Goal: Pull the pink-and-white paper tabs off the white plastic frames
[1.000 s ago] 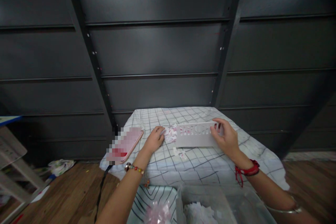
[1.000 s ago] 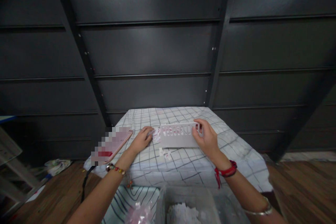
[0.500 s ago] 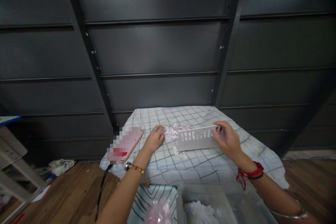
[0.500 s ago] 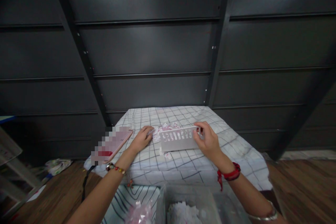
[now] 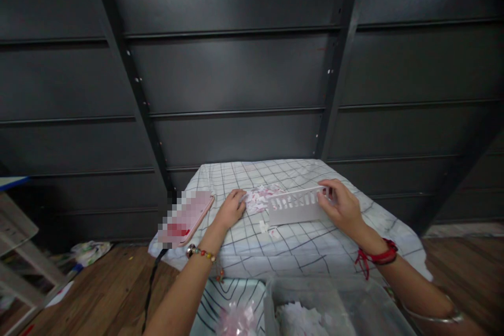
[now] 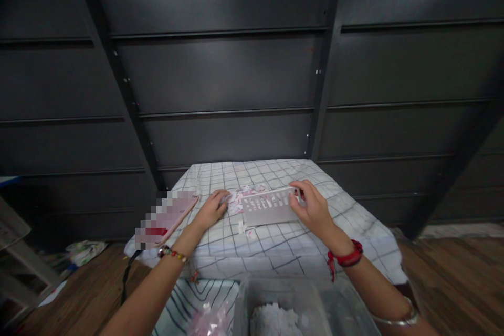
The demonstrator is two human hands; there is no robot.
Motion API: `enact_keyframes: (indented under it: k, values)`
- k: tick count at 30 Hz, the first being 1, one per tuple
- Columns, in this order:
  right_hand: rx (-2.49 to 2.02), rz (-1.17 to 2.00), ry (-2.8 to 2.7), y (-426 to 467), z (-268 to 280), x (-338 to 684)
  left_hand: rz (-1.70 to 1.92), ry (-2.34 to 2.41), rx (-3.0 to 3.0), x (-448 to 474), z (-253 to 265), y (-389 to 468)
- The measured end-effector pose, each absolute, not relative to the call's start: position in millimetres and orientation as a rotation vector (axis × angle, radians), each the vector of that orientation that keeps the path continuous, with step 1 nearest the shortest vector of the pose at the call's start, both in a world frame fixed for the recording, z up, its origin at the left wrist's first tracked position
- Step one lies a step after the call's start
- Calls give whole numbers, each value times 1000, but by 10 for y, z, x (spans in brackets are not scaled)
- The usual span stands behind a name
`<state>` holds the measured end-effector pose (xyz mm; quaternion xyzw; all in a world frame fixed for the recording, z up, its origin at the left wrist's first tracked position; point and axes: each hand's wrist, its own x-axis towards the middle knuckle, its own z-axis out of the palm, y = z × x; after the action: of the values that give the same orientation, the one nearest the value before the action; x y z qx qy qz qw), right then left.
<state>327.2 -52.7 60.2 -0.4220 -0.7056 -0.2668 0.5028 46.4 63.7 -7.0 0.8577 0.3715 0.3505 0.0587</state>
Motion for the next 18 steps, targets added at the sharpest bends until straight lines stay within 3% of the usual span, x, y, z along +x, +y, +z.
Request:
enact_keyframes:
  k: [18]
  values:
    - [-1130, -643, -1678, -530, 560, 3339, 1057, 1131, 2595, 463, -55, 615]
